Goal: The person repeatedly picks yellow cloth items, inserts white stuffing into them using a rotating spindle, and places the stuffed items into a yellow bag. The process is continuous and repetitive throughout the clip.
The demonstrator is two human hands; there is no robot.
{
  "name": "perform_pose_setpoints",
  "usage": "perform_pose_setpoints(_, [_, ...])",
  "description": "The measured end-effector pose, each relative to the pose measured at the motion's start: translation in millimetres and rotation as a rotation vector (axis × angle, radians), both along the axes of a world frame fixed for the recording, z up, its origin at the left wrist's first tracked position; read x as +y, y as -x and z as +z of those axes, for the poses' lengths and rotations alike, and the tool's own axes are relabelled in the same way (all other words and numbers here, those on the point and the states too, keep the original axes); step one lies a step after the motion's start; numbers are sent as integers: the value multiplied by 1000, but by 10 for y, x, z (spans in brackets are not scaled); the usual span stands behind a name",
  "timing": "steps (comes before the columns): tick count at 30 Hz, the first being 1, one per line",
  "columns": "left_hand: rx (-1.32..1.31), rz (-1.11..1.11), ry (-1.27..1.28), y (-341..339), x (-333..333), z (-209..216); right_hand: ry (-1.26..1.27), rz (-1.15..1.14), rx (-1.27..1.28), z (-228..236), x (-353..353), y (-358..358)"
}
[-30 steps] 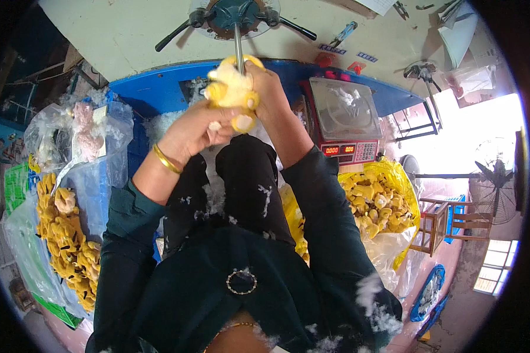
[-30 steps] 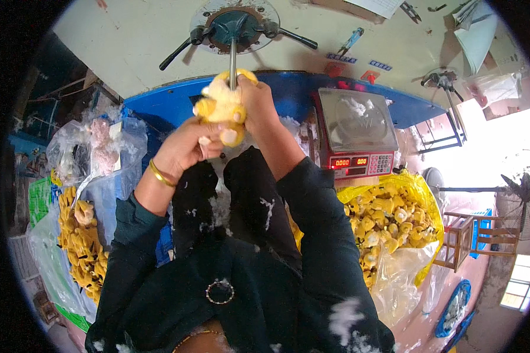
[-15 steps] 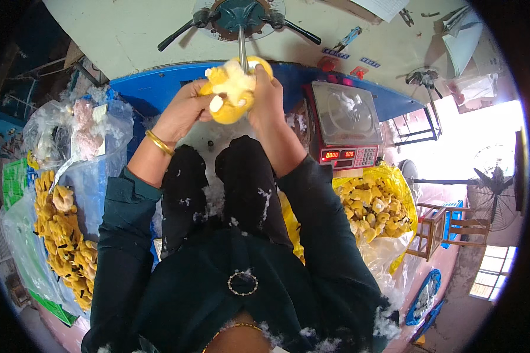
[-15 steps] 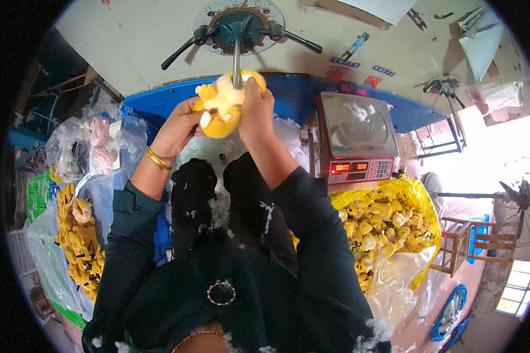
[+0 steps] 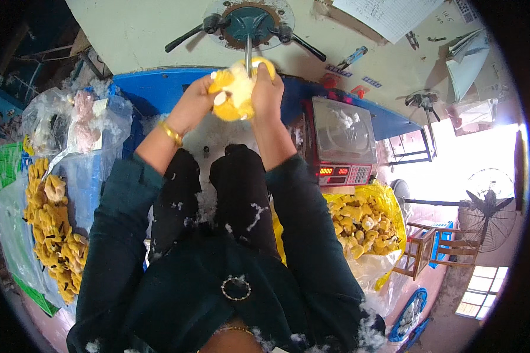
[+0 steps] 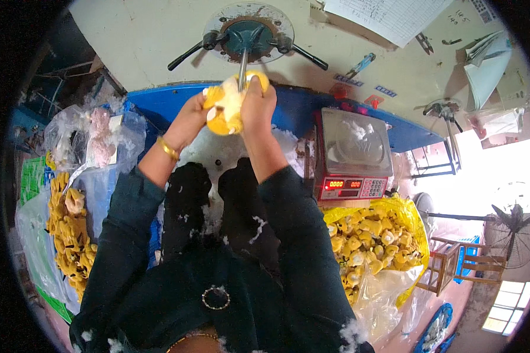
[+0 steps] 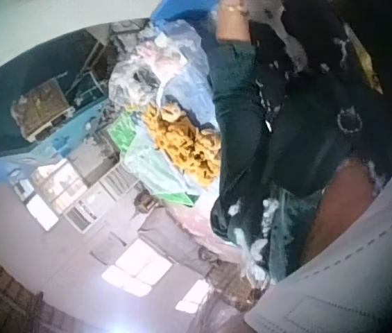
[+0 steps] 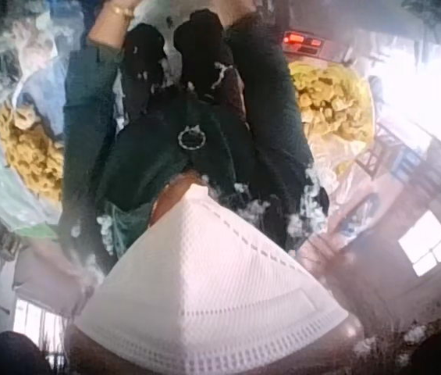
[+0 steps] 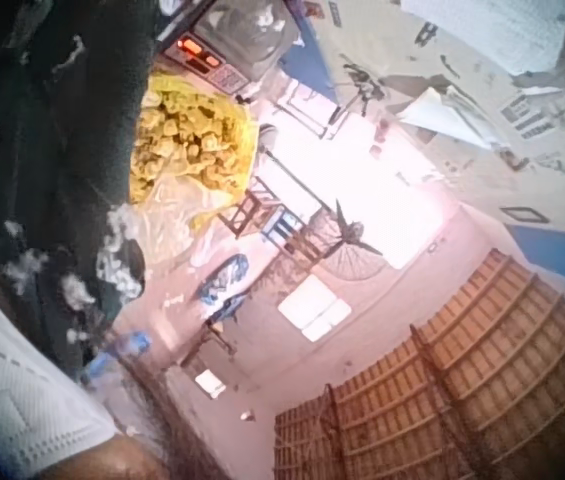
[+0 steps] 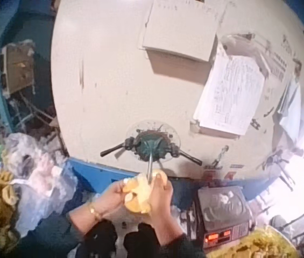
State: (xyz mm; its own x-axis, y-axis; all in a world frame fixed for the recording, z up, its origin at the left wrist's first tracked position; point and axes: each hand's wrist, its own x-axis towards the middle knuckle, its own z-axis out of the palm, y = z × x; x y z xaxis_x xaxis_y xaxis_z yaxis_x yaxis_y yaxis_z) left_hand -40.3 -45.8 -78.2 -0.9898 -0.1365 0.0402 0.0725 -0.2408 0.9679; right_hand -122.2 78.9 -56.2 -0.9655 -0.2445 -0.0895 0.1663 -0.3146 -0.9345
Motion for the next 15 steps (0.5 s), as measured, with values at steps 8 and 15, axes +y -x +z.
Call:
perform_pose_setpoints(8, [-201, -128, -47, -390, 134, 43, 168, 214, -147, 96, 162, -96])
perform_pose_setpoints(15, [-368, -161, -673, -182, 474, 479, 184, 845, -259, 142, 121, 304])
